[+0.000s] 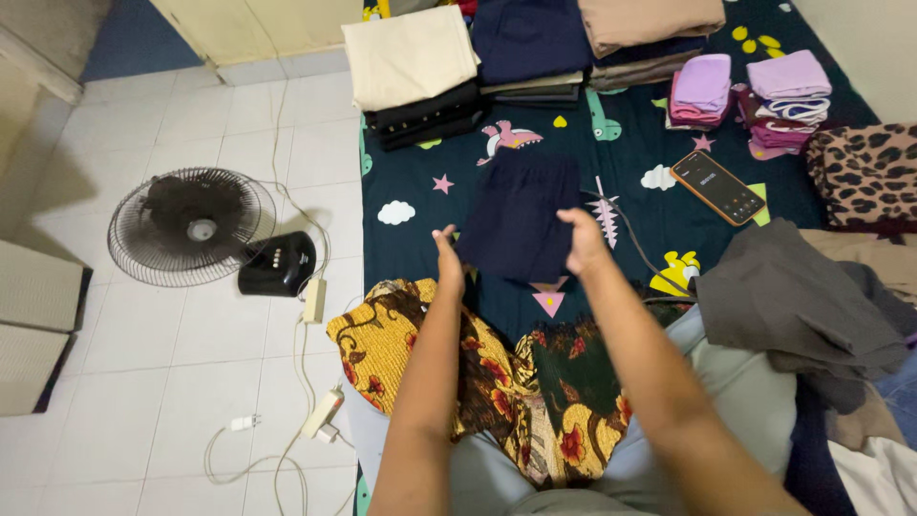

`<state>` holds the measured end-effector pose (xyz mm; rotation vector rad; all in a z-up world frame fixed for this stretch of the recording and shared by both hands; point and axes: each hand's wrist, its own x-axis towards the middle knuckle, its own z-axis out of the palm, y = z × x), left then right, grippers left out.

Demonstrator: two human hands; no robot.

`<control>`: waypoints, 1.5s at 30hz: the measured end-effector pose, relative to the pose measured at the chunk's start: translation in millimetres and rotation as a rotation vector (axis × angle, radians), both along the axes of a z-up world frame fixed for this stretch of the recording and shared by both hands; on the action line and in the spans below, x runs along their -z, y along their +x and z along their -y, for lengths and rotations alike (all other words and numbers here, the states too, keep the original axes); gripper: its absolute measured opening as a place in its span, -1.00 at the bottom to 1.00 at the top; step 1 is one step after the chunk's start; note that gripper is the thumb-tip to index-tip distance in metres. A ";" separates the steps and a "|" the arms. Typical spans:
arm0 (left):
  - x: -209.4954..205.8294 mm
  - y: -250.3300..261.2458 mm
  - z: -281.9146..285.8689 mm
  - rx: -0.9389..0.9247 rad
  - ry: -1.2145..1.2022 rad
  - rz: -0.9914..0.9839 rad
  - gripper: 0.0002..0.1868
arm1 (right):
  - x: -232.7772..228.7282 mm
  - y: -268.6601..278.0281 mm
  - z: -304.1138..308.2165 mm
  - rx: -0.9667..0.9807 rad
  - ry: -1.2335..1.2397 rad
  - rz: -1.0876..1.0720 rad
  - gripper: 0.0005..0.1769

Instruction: The person folds several items of clothing, including a maroon shirt, a leopard-print garment, a dark blue shirt, grey pants, and pink underwear, by hand on the bed by smoothing the fabric and folding the sides inward.

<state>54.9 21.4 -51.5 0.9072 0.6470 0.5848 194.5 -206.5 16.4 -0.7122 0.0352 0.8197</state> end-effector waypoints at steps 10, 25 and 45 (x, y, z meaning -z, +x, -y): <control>-25.9 -8.9 29.2 0.471 -0.016 -0.276 -0.01 | 34.6 49.5 42.3 -0.227 -0.711 0.408 -0.27; -68.9 -20.0 65.0 0.193 0.864 -0.039 0.16 | -20.6 13.8 25.7 0.105 -0.582 0.907 -0.10; -62.8 -17.8 94.6 0.276 1.845 -0.436 -0.18 | -23.1 -44.3 -15.6 0.062 -1.429 2.045 -0.44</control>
